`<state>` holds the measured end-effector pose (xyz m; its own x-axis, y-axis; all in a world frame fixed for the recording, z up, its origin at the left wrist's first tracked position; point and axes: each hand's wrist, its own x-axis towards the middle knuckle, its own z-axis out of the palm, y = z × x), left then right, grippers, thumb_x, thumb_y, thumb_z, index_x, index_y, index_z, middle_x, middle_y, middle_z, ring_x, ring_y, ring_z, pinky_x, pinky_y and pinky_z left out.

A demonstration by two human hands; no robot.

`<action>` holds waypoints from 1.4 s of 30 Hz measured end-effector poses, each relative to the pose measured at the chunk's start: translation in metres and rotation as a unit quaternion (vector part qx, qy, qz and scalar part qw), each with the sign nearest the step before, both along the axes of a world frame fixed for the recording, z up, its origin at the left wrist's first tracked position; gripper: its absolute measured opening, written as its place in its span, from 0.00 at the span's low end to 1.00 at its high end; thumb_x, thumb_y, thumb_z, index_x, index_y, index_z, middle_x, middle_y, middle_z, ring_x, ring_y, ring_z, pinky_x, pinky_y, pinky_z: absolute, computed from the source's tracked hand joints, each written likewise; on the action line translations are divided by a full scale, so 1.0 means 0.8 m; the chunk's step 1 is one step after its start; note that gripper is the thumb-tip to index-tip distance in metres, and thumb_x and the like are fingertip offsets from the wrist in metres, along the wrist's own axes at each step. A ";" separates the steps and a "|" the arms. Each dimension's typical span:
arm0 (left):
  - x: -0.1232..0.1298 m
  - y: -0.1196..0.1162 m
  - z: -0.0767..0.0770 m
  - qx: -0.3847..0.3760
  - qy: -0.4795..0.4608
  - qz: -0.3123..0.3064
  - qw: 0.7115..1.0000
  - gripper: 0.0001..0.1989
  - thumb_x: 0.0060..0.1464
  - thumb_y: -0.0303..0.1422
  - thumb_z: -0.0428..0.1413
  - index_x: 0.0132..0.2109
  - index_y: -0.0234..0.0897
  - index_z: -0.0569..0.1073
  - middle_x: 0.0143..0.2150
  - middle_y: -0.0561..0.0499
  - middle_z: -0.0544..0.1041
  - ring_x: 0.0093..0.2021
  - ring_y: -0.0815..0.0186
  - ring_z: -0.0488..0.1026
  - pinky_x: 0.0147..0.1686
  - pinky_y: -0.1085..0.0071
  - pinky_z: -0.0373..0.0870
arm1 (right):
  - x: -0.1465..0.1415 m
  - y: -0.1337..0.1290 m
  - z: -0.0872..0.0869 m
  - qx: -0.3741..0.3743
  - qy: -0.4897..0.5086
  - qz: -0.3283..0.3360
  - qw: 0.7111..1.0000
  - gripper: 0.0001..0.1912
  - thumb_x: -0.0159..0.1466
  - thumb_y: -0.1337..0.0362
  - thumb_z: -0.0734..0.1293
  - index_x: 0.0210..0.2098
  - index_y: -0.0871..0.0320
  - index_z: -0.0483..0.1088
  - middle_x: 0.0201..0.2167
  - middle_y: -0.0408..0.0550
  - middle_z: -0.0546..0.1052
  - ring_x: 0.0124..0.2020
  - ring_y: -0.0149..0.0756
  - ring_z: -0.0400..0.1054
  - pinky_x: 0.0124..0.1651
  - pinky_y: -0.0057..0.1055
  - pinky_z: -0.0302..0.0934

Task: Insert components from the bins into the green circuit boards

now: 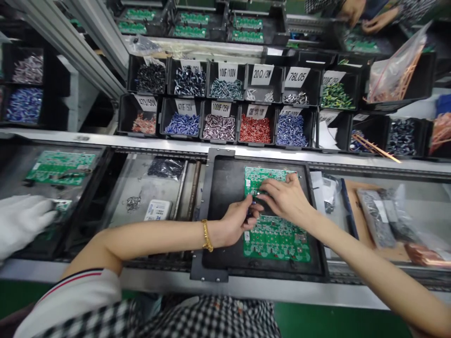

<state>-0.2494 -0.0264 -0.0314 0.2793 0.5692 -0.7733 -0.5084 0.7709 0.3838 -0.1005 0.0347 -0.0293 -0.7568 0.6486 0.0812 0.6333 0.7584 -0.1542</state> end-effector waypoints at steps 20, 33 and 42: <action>0.002 -0.011 0.007 0.076 -0.032 -0.053 0.995 0.11 0.52 0.31 0.58 0.40 0.25 0.74 0.27 0.53 0.66 0.21 0.80 0.56 0.21 0.78 0.47 | 0.044 0.026 -0.006 -0.025 -0.053 -0.002 0.998 0.11 0.64 0.65 0.55 0.32 0.60 0.66 0.32 0.48 0.74 0.34 0.37 0.66 0.37 0.35 0.39; 0.010 -0.007 -0.003 0.046 -0.048 -0.011 0.998 0.13 0.53 0.36 0.58 0.35 0.25 0.73 0.26 0.53 0.64 0.21 0.80 0.55 0.20 0.80 0.46 | 0.037 -0.014 0.000 -0.002 0.052 -0.083 0.995 0.12 0.66 0.58 0.59 0.33 0.58 0.69 0.34 0.44 0.77 0.34 0.35 0.69 0.40 0.36 0.40; 0.025 -0.010 0.017 0.043 -0.055 -0.044 0.997 0.06 0.57 0.22 0.50 0.38 0.26 0.72 0.31 0.47 0.69 0.24 0.78 0.61 0.25 0.79 0.55 | 0.069 -0.005 0.014 -0.032 0.024 -0.094 0.995 0.09 0.65 0.64 0.59 0.33 0.57 0.70 0.35 0.44 0.78 0.32 0.35 0.69 0.37 0.34 0.40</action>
